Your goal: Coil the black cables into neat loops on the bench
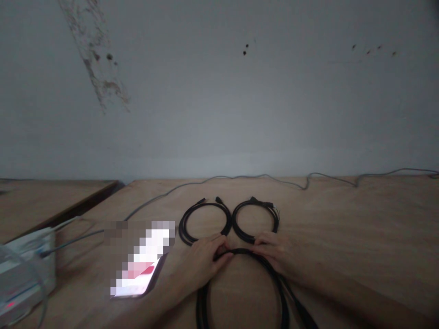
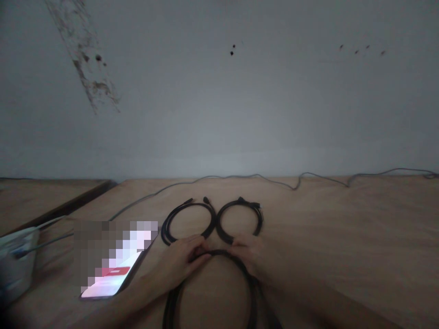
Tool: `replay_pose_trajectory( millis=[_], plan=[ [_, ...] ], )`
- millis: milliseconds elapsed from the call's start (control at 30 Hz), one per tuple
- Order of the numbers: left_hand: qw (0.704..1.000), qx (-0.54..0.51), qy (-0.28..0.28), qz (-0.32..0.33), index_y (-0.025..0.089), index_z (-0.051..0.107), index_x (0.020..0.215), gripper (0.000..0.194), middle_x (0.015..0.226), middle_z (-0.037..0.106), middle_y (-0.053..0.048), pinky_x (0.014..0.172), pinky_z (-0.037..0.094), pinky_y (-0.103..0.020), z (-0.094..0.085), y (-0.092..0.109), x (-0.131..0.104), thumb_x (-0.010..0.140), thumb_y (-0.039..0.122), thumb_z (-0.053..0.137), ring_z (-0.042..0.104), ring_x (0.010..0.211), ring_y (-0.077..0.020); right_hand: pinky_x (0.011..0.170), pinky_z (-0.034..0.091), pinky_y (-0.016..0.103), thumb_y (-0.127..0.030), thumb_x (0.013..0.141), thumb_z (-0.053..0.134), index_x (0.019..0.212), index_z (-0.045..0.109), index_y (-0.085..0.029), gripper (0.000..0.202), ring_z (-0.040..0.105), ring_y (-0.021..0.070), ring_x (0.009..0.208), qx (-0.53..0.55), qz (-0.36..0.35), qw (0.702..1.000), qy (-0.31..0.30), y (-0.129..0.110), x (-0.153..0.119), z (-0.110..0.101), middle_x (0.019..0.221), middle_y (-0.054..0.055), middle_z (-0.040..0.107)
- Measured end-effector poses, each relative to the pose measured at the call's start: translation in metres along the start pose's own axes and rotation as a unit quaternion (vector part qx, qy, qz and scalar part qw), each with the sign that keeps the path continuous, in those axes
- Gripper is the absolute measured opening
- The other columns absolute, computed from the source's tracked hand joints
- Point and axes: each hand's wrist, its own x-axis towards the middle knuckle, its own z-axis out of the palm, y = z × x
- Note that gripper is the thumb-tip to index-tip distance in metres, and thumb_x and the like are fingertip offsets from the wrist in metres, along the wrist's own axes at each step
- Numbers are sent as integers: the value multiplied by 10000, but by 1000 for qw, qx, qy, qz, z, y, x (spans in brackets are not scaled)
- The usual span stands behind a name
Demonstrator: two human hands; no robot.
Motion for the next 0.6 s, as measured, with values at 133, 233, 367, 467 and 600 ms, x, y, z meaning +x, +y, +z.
replay_pose_trajectory(
  millis=[133, 233, 367, 467, 600],
  plan=[
    [1000, 6, 4, -7, 204, 591, 817, 183, 836, 644, -3, 665, 379, -277, -1, 2, -1, 925, 351, 604, 594, 778, -190, 847, 546, 352, -151, 1019, 492, 1189, 720, -230, 295, 656, 226, 954, -50, -27, 997, -48, -1, 7, -11, 1051, 85, 706],
    [1000, 7, 6, -5, 206, 588, 820, 167, 819, 635, 4, 662, 374, -277, 1, 0, 0, 921, 337, 611, 591, 766, -186, 936, 532, 389, -159, 1028, 501, 1125, 723, -203, 245, 632, 240, 1066, -92, -68, 992, -61, -6, 15, -22, 1166, 107, 687],
    [1000, 6, 10, 1, 204, 579, 810, 190, 814, 634, 4, 650, 366, -275, 2, -1, 0, 935, 346, 595, 586, 750, -184, 976, 518, 400, -115, 1013, 493, 1116, 702, -175, 240, 626, 240, 1095, -109, -97, 984, -100, -12, 24, -36, 1194, 112, 687],
    [1000, 6, 8, -2, 202, 574, 799, 198, 813, 635, 3, 648, 364, -275, 2, -1, 0, 931, 346, 604, 588, 747, -182, 851, 541, 365, -125, 986, 499, 1000, 721, -175, 229, 653, 232, 928, -77, -53, 988, -123, -16, 27, -40, 999, 96, 710],
    [1000, 9, 18, 4, 202, 579, 809, 192, 823, 642, 3, 660, 363, -279, 2, -1, -1, 933, 346, 607, 590, 750, -183, 776, 502, 326, -177, 956, 532, 965, 717, -210, 189, 645, 209, 844, -5, 12, 996, -89, -17, 29, -36, 924, 58, 713]
  ],
)
